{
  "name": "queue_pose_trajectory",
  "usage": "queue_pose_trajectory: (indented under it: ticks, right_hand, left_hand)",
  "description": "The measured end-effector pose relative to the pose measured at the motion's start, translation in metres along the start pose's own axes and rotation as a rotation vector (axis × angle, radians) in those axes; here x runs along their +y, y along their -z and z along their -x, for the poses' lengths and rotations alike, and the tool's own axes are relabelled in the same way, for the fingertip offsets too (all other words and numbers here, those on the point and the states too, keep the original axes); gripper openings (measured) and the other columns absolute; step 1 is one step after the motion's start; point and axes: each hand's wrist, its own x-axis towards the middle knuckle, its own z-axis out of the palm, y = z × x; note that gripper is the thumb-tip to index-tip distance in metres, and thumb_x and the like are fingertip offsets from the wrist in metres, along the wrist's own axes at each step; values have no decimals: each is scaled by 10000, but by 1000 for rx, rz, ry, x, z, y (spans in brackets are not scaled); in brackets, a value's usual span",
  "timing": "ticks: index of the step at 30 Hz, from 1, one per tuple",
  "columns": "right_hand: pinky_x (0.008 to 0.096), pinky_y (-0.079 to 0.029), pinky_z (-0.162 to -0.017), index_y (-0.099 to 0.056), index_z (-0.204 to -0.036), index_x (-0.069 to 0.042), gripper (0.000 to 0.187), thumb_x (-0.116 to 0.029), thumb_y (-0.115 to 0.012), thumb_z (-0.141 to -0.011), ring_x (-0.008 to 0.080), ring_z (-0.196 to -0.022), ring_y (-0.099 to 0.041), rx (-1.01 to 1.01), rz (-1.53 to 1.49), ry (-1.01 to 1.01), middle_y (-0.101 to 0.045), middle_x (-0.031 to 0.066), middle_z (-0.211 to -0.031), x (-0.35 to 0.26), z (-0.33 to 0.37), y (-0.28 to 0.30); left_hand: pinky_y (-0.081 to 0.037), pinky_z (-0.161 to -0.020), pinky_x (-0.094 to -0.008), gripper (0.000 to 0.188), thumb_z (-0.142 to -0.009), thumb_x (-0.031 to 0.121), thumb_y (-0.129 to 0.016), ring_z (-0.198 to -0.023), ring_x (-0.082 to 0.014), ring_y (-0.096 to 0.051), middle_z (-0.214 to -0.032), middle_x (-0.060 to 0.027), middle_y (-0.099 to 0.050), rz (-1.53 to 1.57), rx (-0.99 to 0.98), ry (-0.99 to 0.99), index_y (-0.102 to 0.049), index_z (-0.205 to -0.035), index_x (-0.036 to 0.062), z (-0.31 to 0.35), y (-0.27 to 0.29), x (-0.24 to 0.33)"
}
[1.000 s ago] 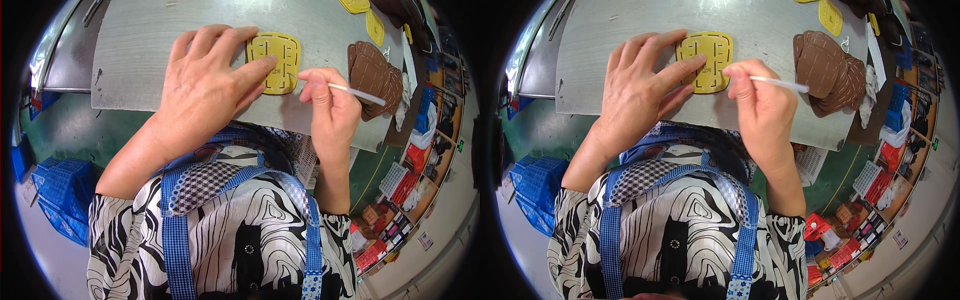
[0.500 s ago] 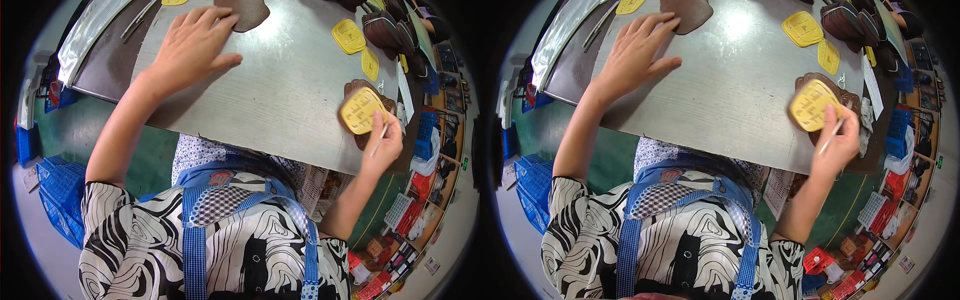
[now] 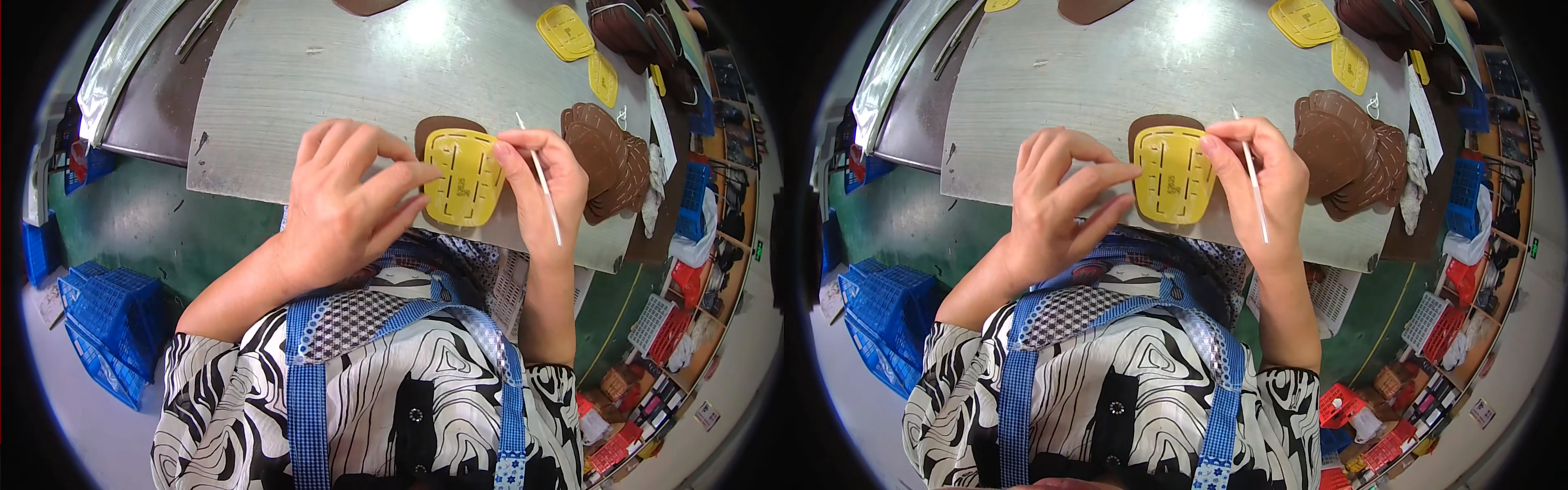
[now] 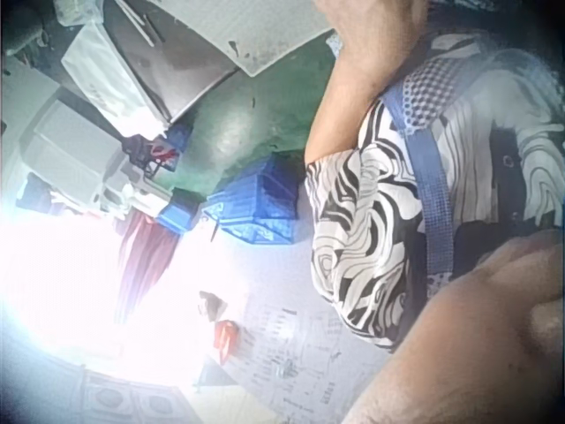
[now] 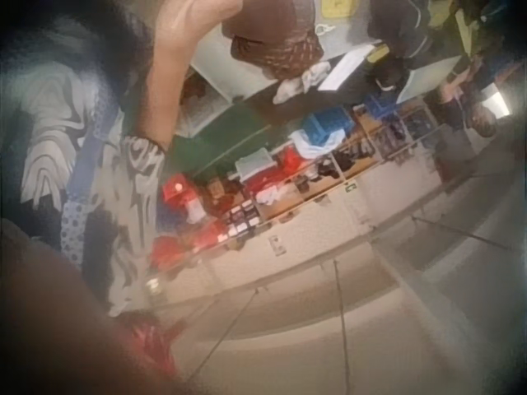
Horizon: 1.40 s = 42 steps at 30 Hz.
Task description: Using a yellow stencil and a white marking pen to trace lines onto brown shoe leather components.
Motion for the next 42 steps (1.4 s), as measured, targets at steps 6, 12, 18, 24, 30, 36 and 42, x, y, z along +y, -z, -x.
queue_pose_trajectory:
  ticks: [6,12,18,24,30,36,42]
  right_hand:
    - [239,-502,-647,-695,-978,14,100,-70,-736,-941,66,-688,-625,19,192,47,-713,55,-776,2,-11,-11]
    - [252,-505,-633,-691,-964,6,87,-63,-734,-934,99,-654,-635,14,282,59,-702,82,-755,-3,-14,-11]
    - [281,-511,-661,-661,-1025,-2,139,-90,-731,-943,164,-694,-645,-3,509,203,-675,104,-804,-3,-12,-14]
    - [276,-491,-723,-663,-1054,16,253,-236,-643,-1039,136,-750,-582,89,110,142,-633,45,-814,-25,-18,-13]
    - [343,-503,-691,-720,-974,-7,297,-258,-585,-1058,204,-733,-621,-265,148,198,-668,75,-788,-17,-21,-18]
    - [391,-504,-676,-707,-945,-37,244,-226,-584,-1038,289,-735,-653,-219,356,283,-668,101,-769,-14,-32,-32]
    - [387,-502,-658,-695,-944,-39,256,-226,-561,-1055,266,-686,-654,-66,475,263,-674,90,-761,-11,-24,-22]
  left_hand:
    - [-398,-890,-420,394,-809,238,-789,-959,-247,-528,-1025,-30,-589,-49,-9,86,-739,-1194,174,-5,-2,2]
    - [-378,-913,-411,440,-810,327,-794,-960,-236,-510,-1001,-21,-560,-136,-30,98,-737,-1224,189,-3,-7,4]
    - [-377,-929,-418,447,-813,345,-788,-980,-237,-512,-1001,-20,-557,-130,-87,143,-733,-1231,195,-6,-7,4]
    - [-370,-1046,-440,408,-808,308,-775,-1180,-261,-538,-1295,23,-625,-159,-54,117,-734,-1195,188,-8,-9,7]
    - [-384,-1040,-453,319,-801,302,-775,-1214,-262,-533,-1357,40,-610,-175,-67,104,-743,-1114,245,-7,-9,5]
    - [-388,-1039,-464,291,-798,292,-782,-1216,-266,-532,-1354,46,-608,-207,-74,82,-747,-1085,267,-6,-9,5]
    - [-381,-1054,-463,292,-823,295,-769,-1220,-263,-529,-1352,33,-609,-208,-60,82,-746,-1112,268,-6,-10,5]
